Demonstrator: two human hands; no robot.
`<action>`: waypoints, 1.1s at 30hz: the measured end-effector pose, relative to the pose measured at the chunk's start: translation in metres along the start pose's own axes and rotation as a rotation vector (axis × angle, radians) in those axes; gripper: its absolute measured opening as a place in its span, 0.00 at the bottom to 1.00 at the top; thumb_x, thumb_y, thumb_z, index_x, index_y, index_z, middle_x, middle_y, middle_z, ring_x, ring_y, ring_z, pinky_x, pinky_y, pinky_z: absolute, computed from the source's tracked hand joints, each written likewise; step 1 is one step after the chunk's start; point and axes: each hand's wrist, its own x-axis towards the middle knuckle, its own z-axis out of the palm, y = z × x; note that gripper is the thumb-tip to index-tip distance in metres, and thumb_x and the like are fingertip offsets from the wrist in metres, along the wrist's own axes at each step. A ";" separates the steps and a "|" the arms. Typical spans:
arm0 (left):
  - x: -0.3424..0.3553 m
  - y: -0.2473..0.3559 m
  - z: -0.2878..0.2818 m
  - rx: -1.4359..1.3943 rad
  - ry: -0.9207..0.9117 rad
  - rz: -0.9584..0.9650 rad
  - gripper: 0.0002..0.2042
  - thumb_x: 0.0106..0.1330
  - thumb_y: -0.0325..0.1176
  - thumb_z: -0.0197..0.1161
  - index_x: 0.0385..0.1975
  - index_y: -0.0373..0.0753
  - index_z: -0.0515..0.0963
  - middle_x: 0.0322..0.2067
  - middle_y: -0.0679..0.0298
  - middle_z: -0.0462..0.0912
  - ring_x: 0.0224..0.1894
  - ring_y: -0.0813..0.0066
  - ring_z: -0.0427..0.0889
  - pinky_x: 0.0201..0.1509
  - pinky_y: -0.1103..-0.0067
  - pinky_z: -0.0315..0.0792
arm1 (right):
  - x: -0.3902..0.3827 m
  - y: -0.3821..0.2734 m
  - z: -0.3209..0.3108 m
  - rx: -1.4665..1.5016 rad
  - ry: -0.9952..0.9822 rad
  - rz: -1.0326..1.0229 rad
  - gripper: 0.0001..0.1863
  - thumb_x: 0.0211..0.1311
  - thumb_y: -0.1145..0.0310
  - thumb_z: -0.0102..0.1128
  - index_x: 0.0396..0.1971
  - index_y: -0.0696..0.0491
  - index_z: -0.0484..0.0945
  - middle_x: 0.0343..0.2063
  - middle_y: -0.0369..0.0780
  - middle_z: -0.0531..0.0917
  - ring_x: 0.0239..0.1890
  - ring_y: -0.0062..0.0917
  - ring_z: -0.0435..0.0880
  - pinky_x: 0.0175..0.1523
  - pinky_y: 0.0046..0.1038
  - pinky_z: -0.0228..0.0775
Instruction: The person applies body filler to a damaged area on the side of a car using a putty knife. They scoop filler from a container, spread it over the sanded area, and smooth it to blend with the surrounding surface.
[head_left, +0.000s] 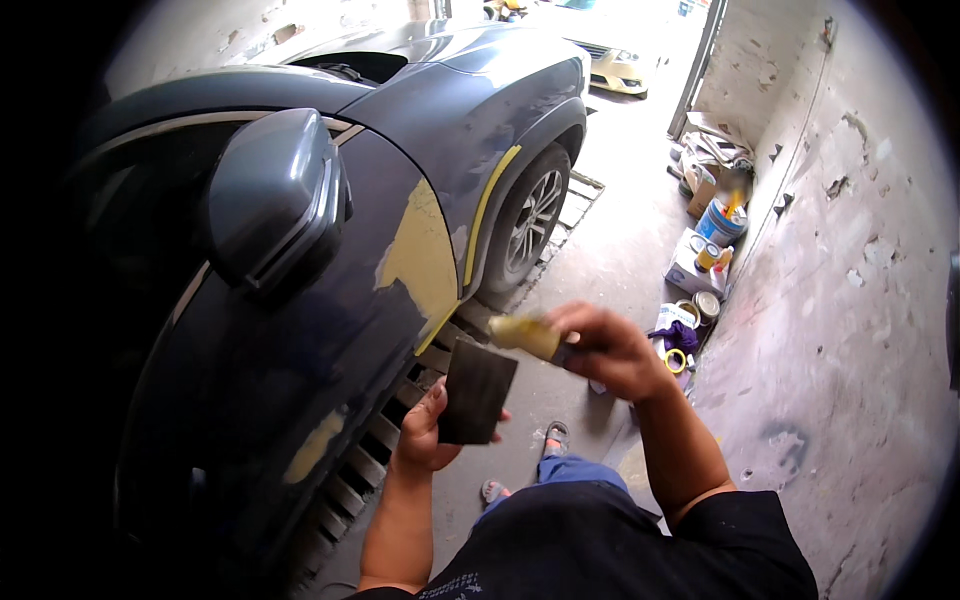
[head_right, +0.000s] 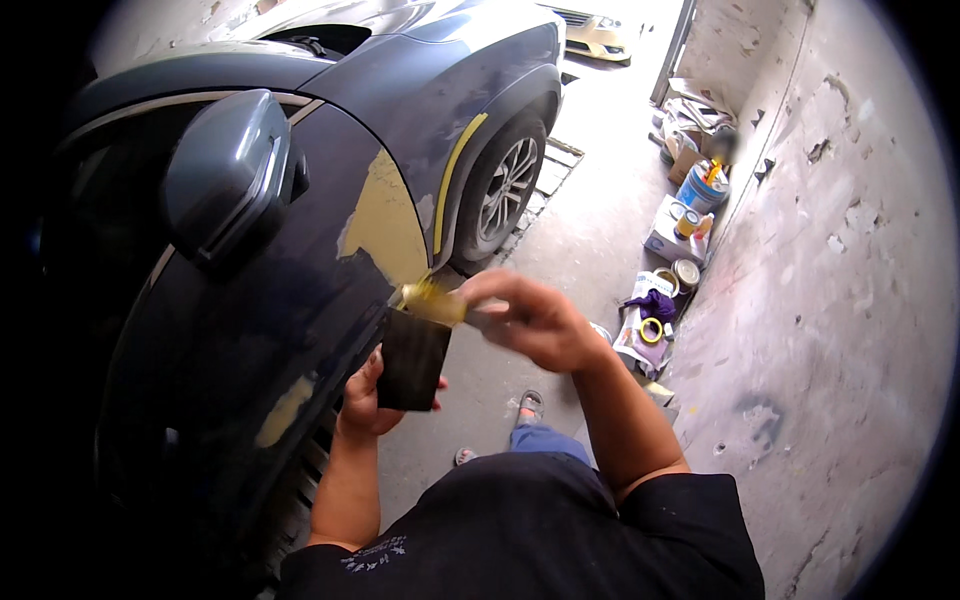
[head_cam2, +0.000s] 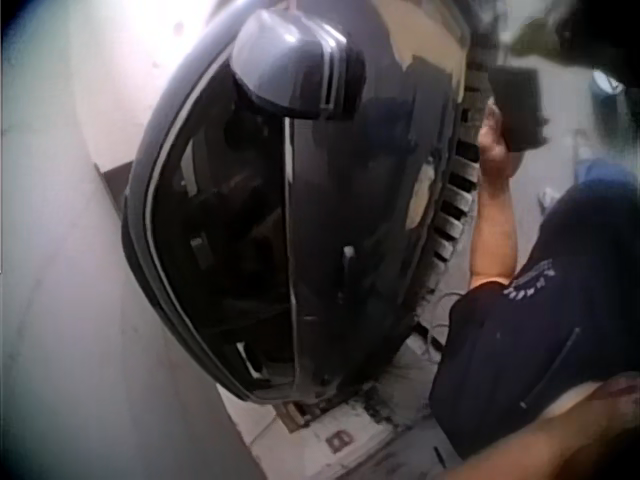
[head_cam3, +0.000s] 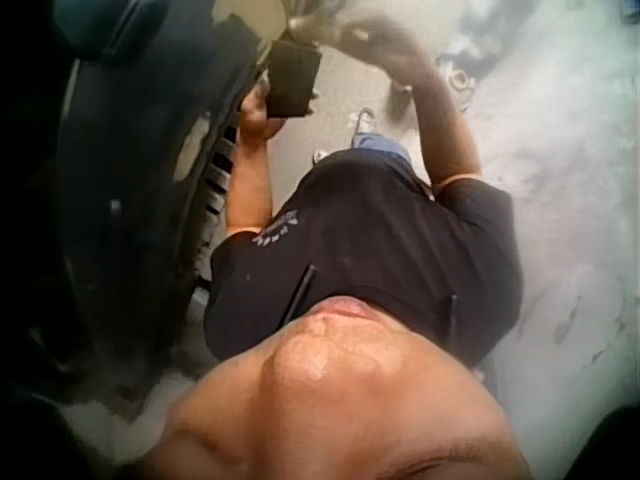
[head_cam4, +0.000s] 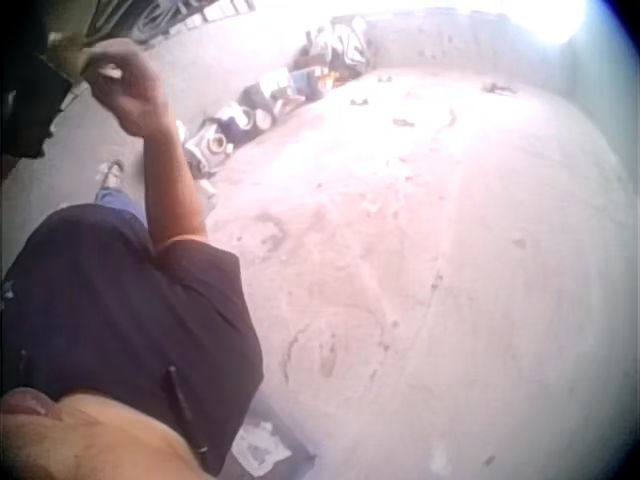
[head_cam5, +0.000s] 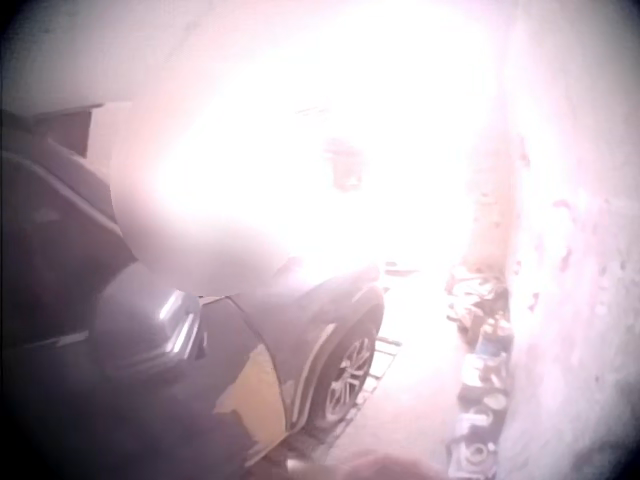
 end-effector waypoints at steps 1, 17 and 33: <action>-0.003 -0.002 0.000 -0.054 -0.041 -0.017 0.30 0.70 0.52 0.47 0.63 0.34 0.60 0.54 0.47 0.72 0.50 0.46 0.77 0.47 0.55 0.77 | 0.008 -0.007 0.003 -0.286 -0.173 -0.122 0.22 0.51 0.87 0.53 0.49 0.58 0.75 0.51 0.44 0.77 0.56 0.34 0.75 0.60 0.33 0.66; 0.023 -0.021 -0.006 0.190 0.298 0.351 0.27 0.71 0.55 0.45 0.61 0.42 0.64 0.54 0.64 0.72 0.52 0.69 0.75 0.52 0.70 0.71 | -0.014 0.057 0.053 -1.068 -0.030 0.027 0.26 0.45 0.83 0.55 0.49 0.50 0.78 0.42 0.45 0.80 0.44 0.42 0.77 0.51 0.37 0.71; -0.004 0.007 0.005 -0.399 -0.249 -0.047 0.35 0.68 0.57 0.48 0.67 0.38 0.53 0.61 0.47 0.64 0.57 0.34 0.69 0.45 0.48 0.76 | 0.031 -0.005 0.027 -0.811 -0.270 -0.236 0.29 0.39 0.85 0.58 0.47 0.49 0.78 0.46 0.38 0.78 0.48 0.38 0.75 0.53 0.35 0.70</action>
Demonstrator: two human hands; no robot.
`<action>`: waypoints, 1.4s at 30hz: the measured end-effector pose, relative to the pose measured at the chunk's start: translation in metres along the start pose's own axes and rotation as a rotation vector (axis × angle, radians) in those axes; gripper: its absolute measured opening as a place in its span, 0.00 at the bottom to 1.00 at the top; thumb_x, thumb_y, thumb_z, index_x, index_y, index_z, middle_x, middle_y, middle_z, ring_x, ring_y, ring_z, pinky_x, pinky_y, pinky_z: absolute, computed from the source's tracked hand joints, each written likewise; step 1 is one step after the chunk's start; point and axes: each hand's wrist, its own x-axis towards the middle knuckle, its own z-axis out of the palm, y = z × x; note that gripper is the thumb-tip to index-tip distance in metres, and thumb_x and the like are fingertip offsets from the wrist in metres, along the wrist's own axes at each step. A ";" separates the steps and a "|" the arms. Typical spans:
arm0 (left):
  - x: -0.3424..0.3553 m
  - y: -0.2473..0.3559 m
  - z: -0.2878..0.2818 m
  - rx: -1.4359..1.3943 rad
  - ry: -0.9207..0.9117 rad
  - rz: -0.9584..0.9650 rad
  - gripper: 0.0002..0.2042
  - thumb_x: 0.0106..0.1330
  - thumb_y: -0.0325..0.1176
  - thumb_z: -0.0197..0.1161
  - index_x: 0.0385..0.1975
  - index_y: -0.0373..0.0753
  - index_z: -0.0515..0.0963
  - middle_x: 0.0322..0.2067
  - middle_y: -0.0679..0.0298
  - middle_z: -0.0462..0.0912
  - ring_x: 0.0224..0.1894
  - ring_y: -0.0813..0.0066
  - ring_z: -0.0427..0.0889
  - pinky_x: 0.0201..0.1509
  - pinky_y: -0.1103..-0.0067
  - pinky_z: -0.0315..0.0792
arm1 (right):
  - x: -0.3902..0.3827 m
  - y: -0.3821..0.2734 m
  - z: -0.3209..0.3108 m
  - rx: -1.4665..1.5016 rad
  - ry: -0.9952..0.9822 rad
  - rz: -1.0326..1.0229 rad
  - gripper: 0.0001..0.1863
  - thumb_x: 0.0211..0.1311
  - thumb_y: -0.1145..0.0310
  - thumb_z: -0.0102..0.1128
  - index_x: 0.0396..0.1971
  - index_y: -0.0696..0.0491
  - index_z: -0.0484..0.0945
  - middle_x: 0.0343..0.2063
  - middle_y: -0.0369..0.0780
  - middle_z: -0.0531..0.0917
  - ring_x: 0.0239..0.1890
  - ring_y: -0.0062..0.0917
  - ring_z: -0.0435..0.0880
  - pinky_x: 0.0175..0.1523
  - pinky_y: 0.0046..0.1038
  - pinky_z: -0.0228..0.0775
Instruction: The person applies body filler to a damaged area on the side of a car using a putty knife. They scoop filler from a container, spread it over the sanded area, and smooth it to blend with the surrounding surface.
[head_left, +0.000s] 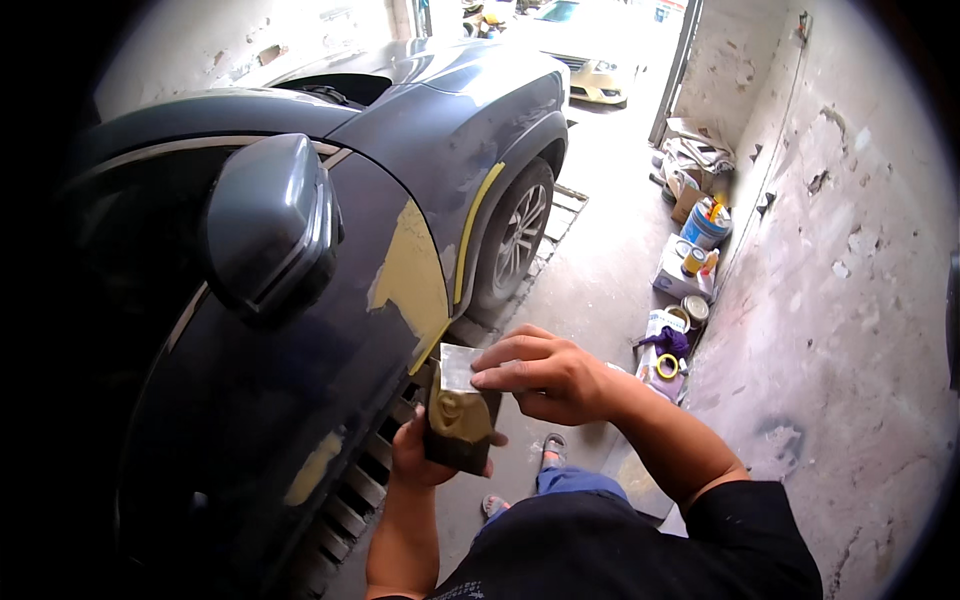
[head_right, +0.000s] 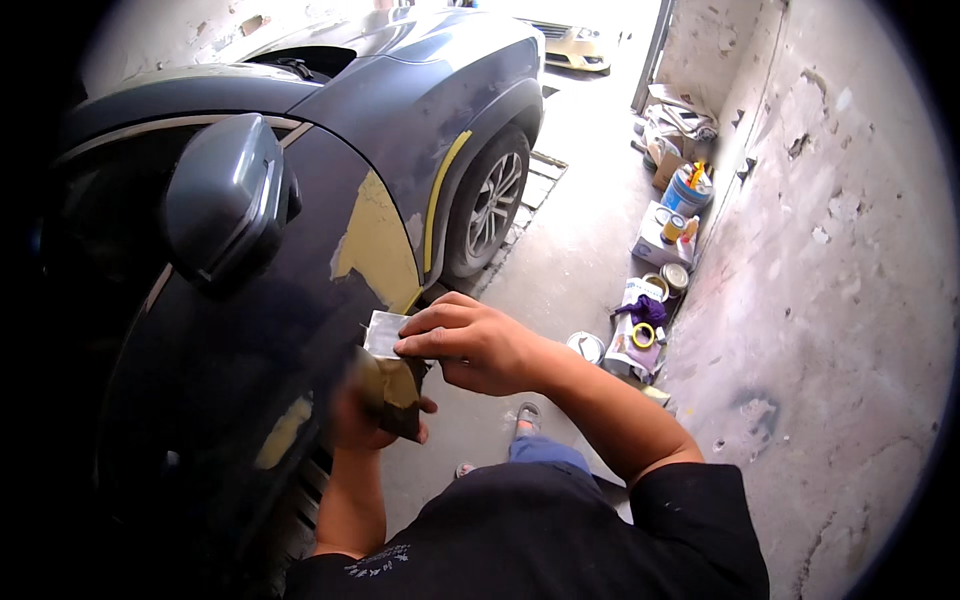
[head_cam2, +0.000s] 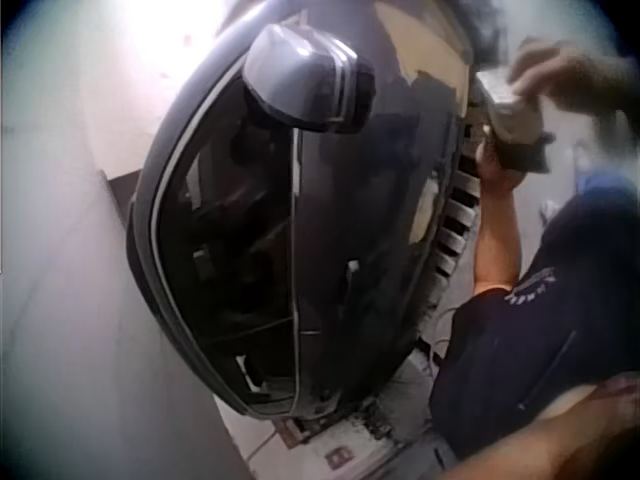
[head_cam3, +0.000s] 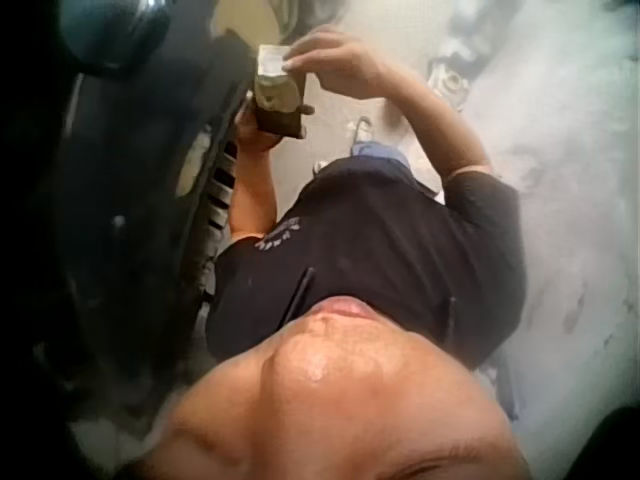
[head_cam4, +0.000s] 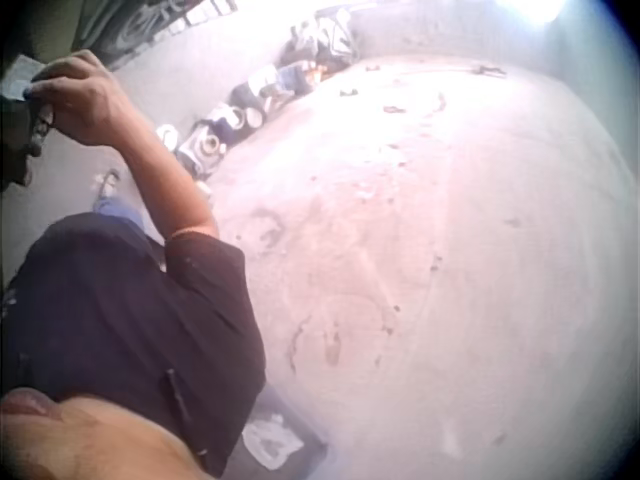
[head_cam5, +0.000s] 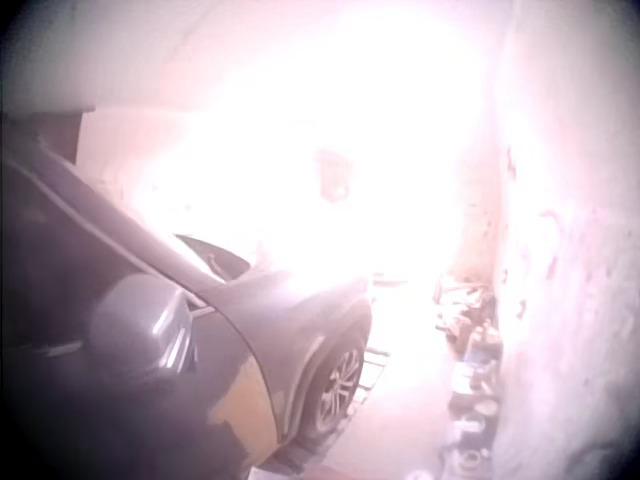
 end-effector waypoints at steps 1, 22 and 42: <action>0.003 0.001 0.002 0.027 -0.036 -0.033 0.35 0.68 0.57 0.48 0.67 0.39 0.53 0.61 0.48 0.64 0.58 0.34 0.68 0.45 0.48 0.76 | -0.003 0.007 0.005 0.017 0.038 -0.008 0.30 0.39 0.85 0.54 0.49 0.50 0.78 0.45 0.41 0.79 0.48 0.38 0.77 0.55 0.36 0.68; 0.021 -0.004 -0.011 1.408 0.416 0.299 0.26 0.73 0.47 0.48 0.58 0.30 0.68 0.53 0.56 0.75 0.55 0.73 0.71 0.61 0.78 0.62 | -0.039 0.041 0.027 1.283 0.467 0.680 0.25 0.56 0.79 0.59 0.55 0.58 0.66 0.43 0.45 0.80 0.43 0.26 0.82 0.49 0.26 0.75; 0.021 -0.010 -0.039 0.601 0.533 0.448 0.29 0.71 0.56 0.45 0.63 0.42 0.63 0.54 0.64 0.73 0.54 0.67 0.74 0.53 0.68 0.70 | -0.017 0.019 0.075 -0.198 0.131 0.334 0.22 0.47 0.81 0.58 0.46 0.50 0.80 0.45 0.45 0.80 0.49 0.40 0.77 0.53 0.34 0.71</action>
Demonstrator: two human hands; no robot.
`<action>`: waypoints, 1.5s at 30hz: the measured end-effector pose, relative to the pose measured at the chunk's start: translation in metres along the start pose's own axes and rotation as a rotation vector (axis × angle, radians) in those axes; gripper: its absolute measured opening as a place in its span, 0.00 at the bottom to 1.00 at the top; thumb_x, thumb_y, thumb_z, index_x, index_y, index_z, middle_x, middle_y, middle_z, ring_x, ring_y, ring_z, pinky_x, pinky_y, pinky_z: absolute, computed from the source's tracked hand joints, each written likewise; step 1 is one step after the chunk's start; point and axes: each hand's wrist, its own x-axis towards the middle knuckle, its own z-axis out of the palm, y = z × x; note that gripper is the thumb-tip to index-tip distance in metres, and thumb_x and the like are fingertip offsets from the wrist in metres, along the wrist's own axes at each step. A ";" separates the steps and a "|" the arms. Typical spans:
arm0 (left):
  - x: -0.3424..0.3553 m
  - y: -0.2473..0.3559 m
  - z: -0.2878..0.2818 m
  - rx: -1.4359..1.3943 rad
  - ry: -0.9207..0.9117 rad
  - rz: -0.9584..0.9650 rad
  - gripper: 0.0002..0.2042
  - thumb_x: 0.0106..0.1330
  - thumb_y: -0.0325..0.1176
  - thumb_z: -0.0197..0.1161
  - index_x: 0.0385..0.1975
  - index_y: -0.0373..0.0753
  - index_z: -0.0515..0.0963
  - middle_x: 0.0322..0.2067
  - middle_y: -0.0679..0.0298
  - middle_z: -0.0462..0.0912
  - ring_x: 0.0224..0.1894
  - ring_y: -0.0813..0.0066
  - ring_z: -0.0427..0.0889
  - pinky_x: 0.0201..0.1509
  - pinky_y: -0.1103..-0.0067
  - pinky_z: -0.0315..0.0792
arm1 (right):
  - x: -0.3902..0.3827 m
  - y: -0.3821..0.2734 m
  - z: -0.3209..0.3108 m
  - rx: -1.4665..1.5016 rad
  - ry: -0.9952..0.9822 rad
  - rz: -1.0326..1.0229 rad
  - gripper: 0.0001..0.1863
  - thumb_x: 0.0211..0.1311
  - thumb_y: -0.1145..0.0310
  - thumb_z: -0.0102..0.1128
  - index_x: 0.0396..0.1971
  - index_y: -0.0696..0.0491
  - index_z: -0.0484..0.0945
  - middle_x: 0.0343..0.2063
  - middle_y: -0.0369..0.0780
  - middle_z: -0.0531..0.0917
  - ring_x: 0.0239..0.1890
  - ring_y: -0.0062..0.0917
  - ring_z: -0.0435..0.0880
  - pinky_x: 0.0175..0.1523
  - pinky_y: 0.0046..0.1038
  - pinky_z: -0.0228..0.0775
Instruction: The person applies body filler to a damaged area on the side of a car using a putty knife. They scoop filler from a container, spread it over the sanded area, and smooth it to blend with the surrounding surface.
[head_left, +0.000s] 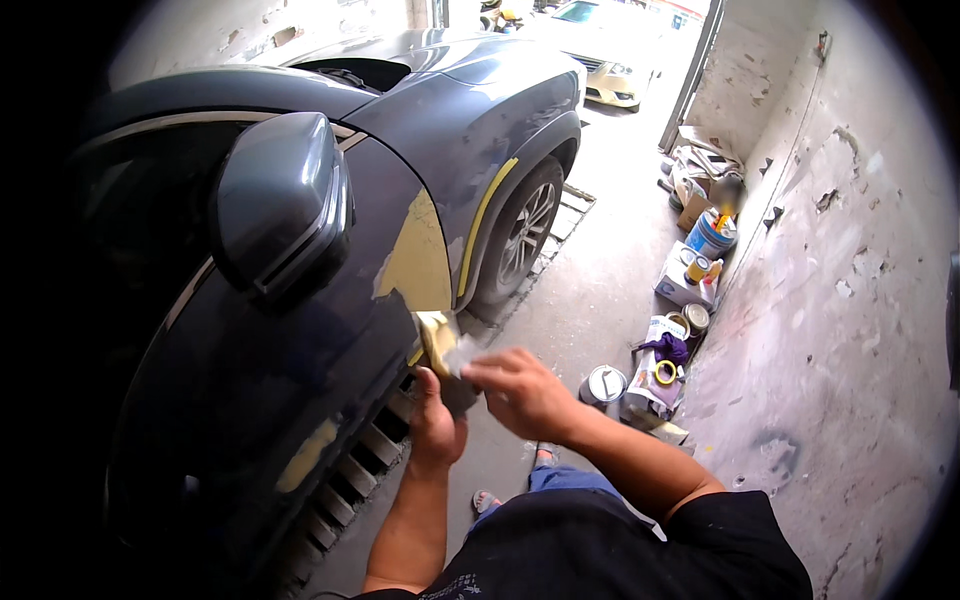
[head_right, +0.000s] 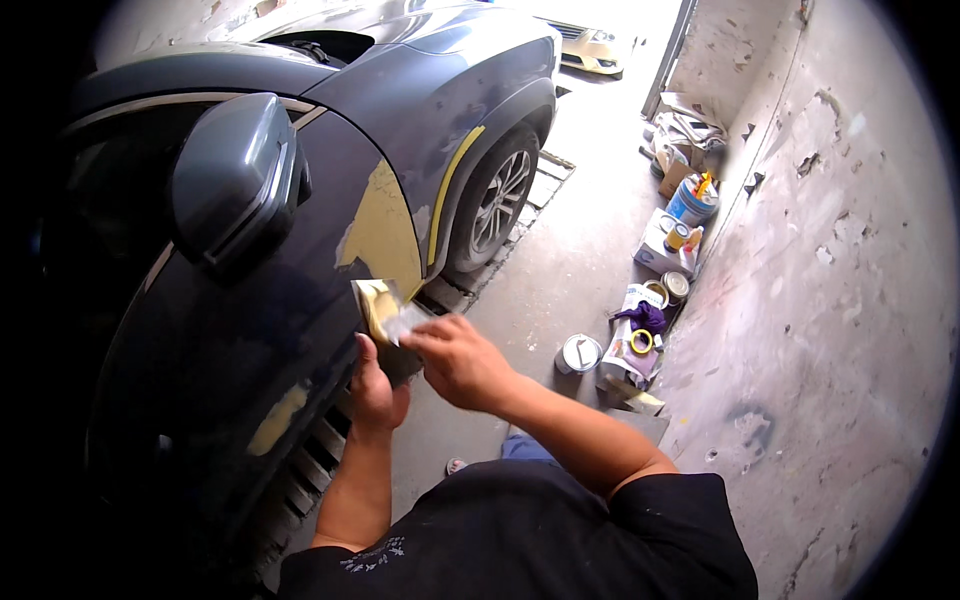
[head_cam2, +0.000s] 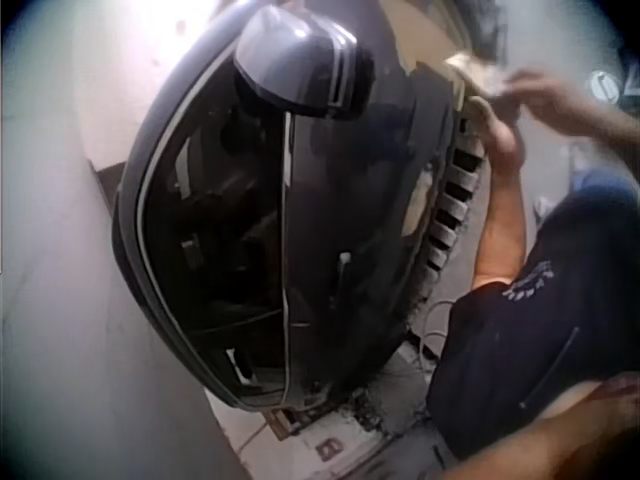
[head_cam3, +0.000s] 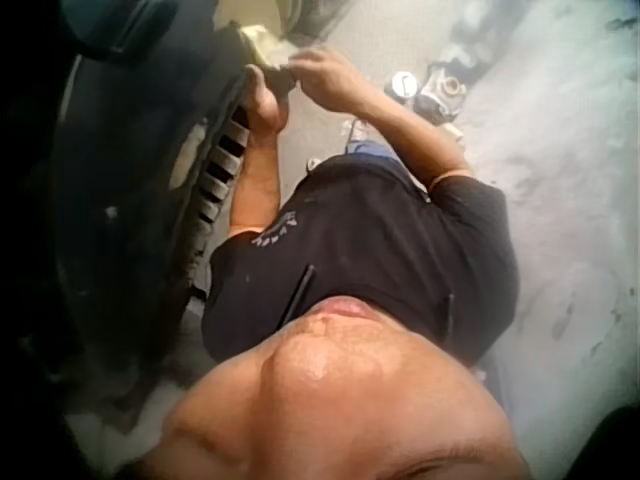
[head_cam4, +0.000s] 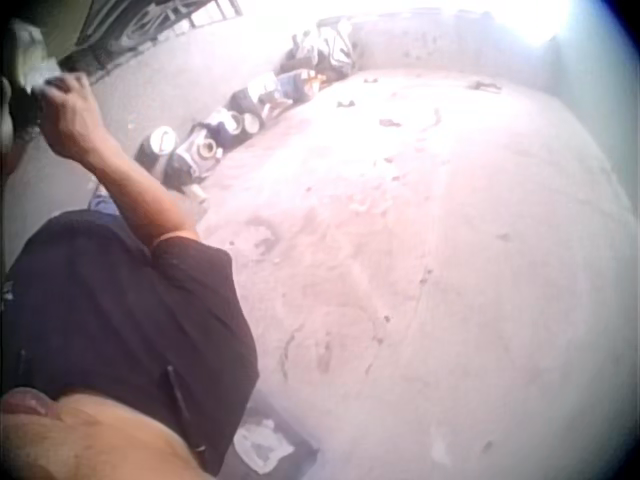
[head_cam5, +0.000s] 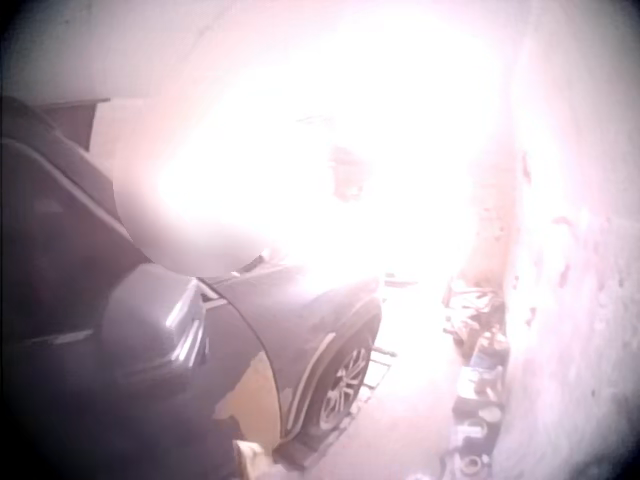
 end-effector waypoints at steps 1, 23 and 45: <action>0.001 0.001 -0.007 0.064 -0.004 0.015 0.29 0.71 0.56 0.44 0.63 0.42 0.63 0.55 0.64 0.73 0.54 0.69 0.74 0.54 0.69 0.70 | -0.009 0.006 -0.002 0.027 -0.102 0.013 0.23 0.47 0.81 0.57 0.47 0.51 0.80 0.44 0.45 0.81 0.48 0.41 0.77 0.53 0.34 0.71; -0.023 0.053 0.018 -0.385 -0.355 -0.262 0.32 0.69 0.55 0.44 0.65 0.38 0.56 0.58 0.47 0.68 0.54 0.34 0.72 0.40 0.49 0.79 | 0.025 0.028 -0.064 0.241 -0.042 -0.227 0.25 0.43 0.87 0.56 0.44 0.52 0.80 0.46 0.42 0.79 0.51 0.38 0.76 0.56 0.34 0.69; -0.032 0.043 0.013 -0.007 -0.176 -0.280 0.34 0.67 0.61 0.39 0.57 0.34 0.65 0.41 0.52 0.80 0.33 0.58 0.84 0.24 0.67 0.79 | 0.024 -0.003 -0.074 0.709 -0.210 -0.215 0.22 0.54 0.87 0.53 0.51 0.56 0.74 0.51 0.43 0.76 0.57 0.35 0.73 0.60 0.33 0.66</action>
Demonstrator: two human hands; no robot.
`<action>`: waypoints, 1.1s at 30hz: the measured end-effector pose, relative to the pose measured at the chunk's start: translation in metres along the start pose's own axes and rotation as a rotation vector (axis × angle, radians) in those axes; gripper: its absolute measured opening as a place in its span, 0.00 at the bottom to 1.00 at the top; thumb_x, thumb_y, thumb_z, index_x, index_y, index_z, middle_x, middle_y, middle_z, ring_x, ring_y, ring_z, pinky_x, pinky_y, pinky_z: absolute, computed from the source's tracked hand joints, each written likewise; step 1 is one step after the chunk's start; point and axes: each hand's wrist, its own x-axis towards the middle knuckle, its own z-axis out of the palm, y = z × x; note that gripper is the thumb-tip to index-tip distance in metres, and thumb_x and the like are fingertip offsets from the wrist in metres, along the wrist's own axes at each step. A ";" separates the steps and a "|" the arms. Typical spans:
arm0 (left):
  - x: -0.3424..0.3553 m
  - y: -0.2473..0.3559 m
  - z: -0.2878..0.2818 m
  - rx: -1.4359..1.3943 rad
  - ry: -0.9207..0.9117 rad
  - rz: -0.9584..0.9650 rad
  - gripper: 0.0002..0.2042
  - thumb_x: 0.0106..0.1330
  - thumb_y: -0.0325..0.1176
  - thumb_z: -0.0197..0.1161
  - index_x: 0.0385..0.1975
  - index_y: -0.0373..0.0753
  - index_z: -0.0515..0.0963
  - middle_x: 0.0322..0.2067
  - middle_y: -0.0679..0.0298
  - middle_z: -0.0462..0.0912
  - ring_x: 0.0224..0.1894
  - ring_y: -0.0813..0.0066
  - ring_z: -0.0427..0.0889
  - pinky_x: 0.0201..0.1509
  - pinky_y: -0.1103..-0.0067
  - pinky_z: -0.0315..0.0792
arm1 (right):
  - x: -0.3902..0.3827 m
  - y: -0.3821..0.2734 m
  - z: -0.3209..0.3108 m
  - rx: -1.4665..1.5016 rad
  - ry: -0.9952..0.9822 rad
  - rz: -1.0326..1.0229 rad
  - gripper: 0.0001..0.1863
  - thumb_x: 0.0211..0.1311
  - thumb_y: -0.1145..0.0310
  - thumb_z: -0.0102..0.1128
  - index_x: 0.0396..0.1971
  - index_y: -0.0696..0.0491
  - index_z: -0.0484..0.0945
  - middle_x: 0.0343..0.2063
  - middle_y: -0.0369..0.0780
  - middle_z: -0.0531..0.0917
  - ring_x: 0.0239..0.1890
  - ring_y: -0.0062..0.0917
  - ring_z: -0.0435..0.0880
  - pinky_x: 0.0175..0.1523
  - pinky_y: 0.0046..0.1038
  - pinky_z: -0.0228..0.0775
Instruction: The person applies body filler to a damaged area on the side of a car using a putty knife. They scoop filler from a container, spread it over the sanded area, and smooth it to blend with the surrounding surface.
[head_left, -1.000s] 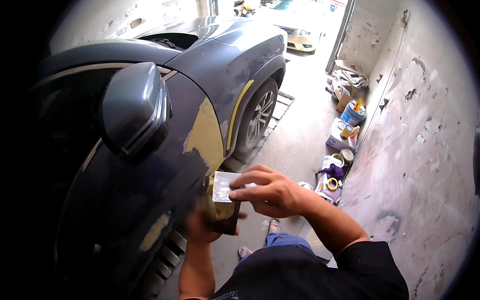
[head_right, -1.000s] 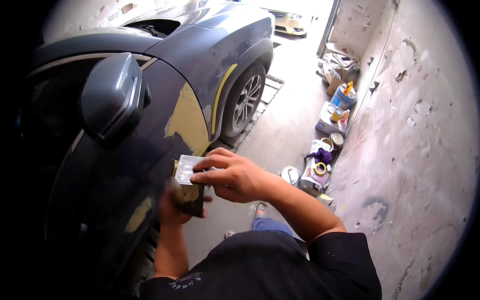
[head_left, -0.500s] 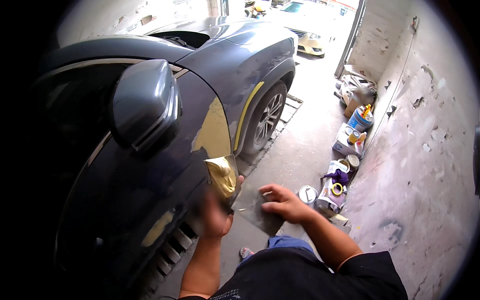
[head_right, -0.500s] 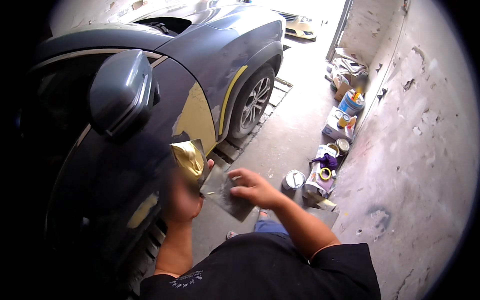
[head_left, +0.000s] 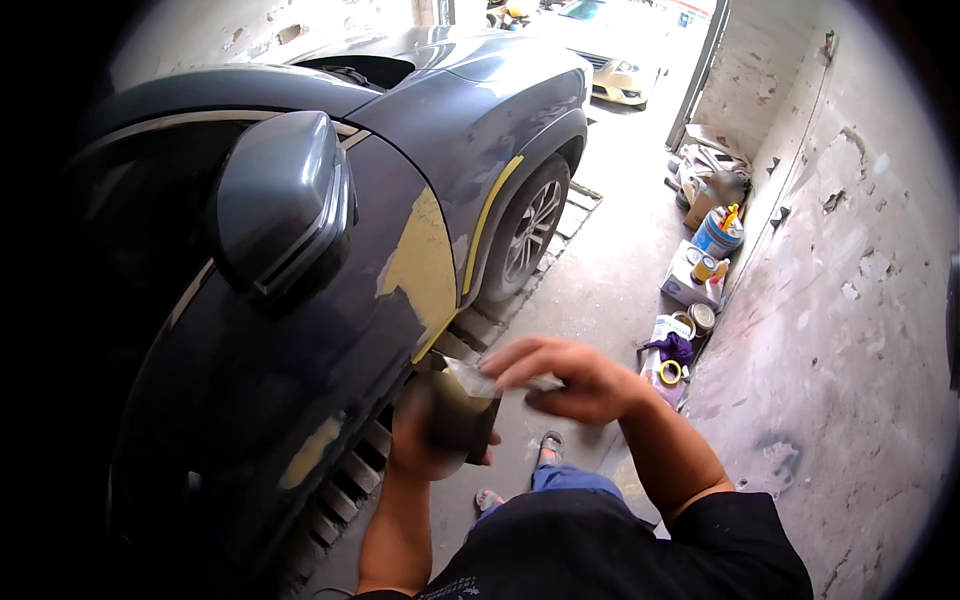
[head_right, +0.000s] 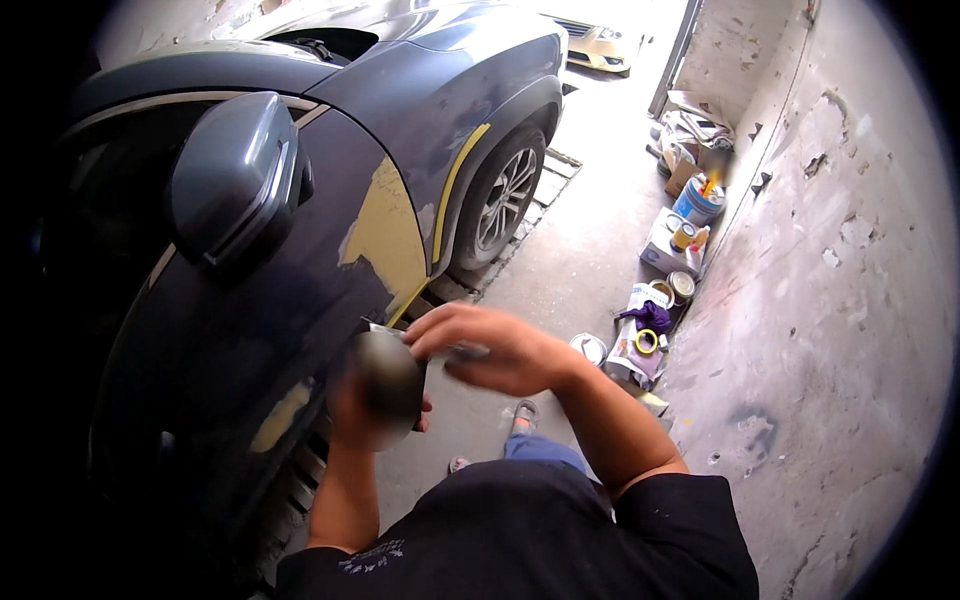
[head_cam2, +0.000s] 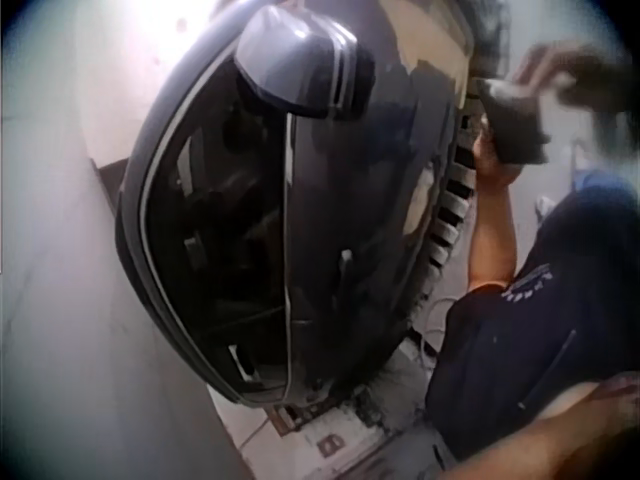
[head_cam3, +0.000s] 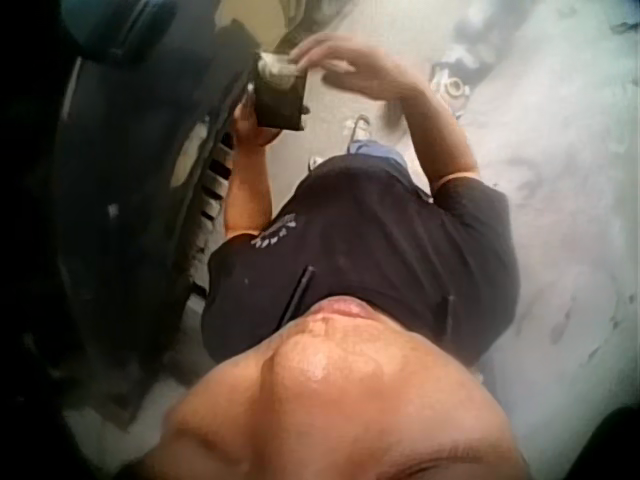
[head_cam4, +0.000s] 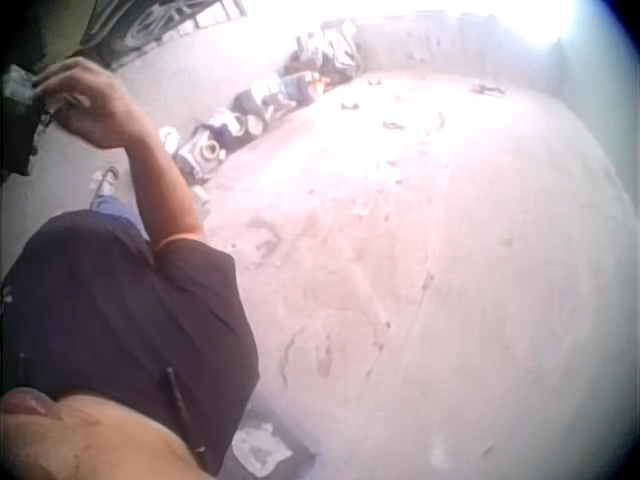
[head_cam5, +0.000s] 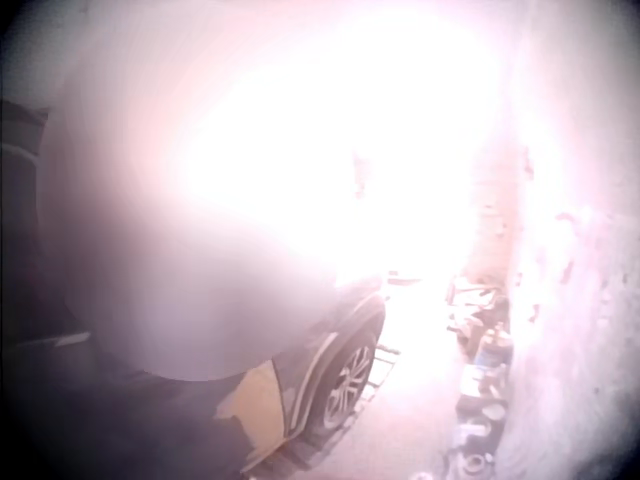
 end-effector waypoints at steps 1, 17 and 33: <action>0.000 -0.001 -0.008 -0.014 -0.091 -0.004 0.33 0.68 0.60 0.40 0.59 0.35 0.64 0.43 0.52 0.79 0.35 0.58 0.84 0.26 0.66 0.79 | 0.006 -0.004 0.009 -0.007 -0.053 0.004 0.23 0.52 0.87 0.54 0.50 0.55 0.75 0.50 0.43 0.76 0.57 0.36 0.73 0.60 0.34 0.65; 0.028 -0.027 -0.016 0.512 0.309 0.452 0.28 0.72 0.55 0.41 0.59 0.37 0.65 0.48 0.63 0.74 0.43 0.74 0.75 0.52 0.74 0.70 | -0.009 0.035 0.029 -0.637 0.190 0.229 0.23 0.50 0.81 0.56 0.49 0.51 0.78 0.43 0.45 0.80 0.46 0.41 0.78 0.52 0.36 0.72; 0.004 0.006 0.000 -0.391 -0.424 -0.079 0.35 0.68 0.56 0.49 0.68 0.40 0.52 0.62 0.48 0.62 0.58 0.34 0.67 0.43 0.47 0.76 | 0.001 0.016 0.006 -0.521 0.052 -0.127 0.27 0.44 0.86 0.55 0.48 0.52 0.78 0.46 0.43 0.78 0.49 0.38 0.76 0.55 0.36 0.69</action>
